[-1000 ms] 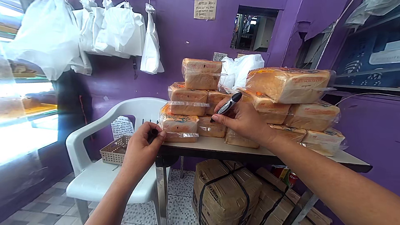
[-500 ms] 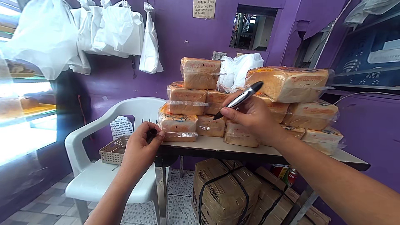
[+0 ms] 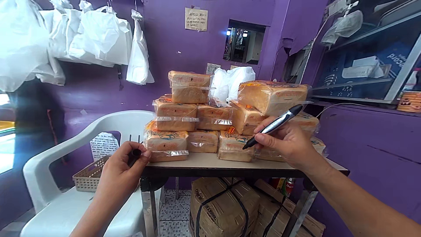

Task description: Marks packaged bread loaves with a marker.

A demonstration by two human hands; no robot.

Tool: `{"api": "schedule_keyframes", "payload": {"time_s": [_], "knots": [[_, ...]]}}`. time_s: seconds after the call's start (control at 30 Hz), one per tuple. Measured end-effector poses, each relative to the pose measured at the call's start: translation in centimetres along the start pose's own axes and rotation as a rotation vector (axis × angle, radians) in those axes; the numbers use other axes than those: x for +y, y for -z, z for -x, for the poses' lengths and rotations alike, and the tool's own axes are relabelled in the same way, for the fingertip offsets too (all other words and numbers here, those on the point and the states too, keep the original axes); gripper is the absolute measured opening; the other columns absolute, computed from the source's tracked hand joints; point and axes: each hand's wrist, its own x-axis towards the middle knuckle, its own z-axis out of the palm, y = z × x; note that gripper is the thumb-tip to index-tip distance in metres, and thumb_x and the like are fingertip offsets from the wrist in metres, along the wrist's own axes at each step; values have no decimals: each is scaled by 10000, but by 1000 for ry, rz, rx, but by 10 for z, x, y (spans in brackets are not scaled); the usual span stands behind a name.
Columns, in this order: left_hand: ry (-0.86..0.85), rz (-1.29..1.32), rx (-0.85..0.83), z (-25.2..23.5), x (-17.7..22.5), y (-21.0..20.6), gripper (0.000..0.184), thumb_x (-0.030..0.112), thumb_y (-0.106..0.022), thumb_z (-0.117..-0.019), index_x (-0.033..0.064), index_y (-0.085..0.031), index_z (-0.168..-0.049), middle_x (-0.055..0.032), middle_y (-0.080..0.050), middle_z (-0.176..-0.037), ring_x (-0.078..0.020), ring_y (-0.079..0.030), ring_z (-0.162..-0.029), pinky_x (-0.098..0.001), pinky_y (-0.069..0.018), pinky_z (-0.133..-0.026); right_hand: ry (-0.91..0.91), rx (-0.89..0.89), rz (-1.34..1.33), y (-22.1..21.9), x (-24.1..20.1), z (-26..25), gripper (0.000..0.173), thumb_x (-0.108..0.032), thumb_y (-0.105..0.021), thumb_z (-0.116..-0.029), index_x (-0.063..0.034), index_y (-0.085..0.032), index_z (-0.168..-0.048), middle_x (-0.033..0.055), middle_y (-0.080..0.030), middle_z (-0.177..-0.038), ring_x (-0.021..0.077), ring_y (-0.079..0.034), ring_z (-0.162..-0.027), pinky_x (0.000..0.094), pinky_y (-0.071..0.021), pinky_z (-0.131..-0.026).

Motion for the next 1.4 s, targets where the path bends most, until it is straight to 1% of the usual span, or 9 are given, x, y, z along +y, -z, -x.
{"api": "schedule_keyframes", "payload": {"time_s": [0.1, 0.33, 0.53, 0.7, 0.8, 0.9, 1.1, 1.4], "knots": [[-10, -7, 5, -1, -2, 1, 85, 226, -626, -906, 172, -604, -968, 101, -580, -781, 18, -559, -676, -177, -458, -600, 5, 20, 20, -2, 3, 3, 118, -127, -725, -912, -121, -687, -1024, -11, -716, -848, 85, -685, -684, 223, -606, -637], [6, -18, 11, -1, -3, 0, 91, 245, -626, -902, 175, -610, -957, 105, -585, -768, 10, -564, -671, -192, -459, -601, 47, 60, 120, -9, 5, 6, 135, -114, -727, -910, -115, -680, -1036, -35, -718, -868, 58, -686, -721, 196, -599, -675], [5, -10, 12, 0, -3, 0, 92, 248, -626, -899, 176, -609, -954, 105, -585, -770, 17, -564, -672, -182, -457, -600, 88, 93, 158, -12, 7, 9, 132, -132, -727, -914, -113, -679, -1035, -48, -716, -870, 45, -681, -723, 188, -595, -675], [7, -3, 9, 0, -2, 1, 78, 225, -623, -904, 170, -607, -957, 98, -590, -781, 15, -569, -681, -175, -461, -604, 111, 89, 167, -15, 8, 9, 129, -126, -726, -912, -107, -684, -1032, -46, -715, -866, 40, -675, -715, 181, -589, -665], [13, -8, 5, 0, -1, 1, 79, 226, -619, -912, 169, -604, -965, 97, -588, -788, 13, -569, -691, -189, -462, -616, 121, 87, 195, -15, 7, 9, 130, -128, -722, -914, -108, -678, -1035, -54, -711, -859, 28, -673, -713, 174, -587, -666], [15, -4, 5, 0, -1, 1, 77, 225, -621, -917, 170, -604, -968, 99, -588, -782, 9, -568, -684, -189, -463, -612, 121, 82, 239, -16, 8, 9, 133, -155, -727, -914, -111, -687, -1033, -61, -709, -859, 18, -670, -718, 162, -580, -659], [0, -18, 5, 1, 0, 1, 98, 226, -619, -913, 157, -605, -982, 97, -584, -786, 21, -561, -682, -182, -461, -611, 178, 66, 313, -18, 11, 10, 148, -193, -721, -929, -104, -686, -1041, -73, -709, -893, -18, -668, -769, 145, -577, -714], [8, 2, 0, 1, 1, 1, 84, 214, -618, -918, 159, -601, -978, 91, -579, -782, 17, -556, -674, -172, -452, -604, 219, 64, 424, -19, 13, 10, 174, -214, -716, -930, -84, -692, -1043, -63, -711, -914, -37, -665, -790, 134, -575, -734]]}}
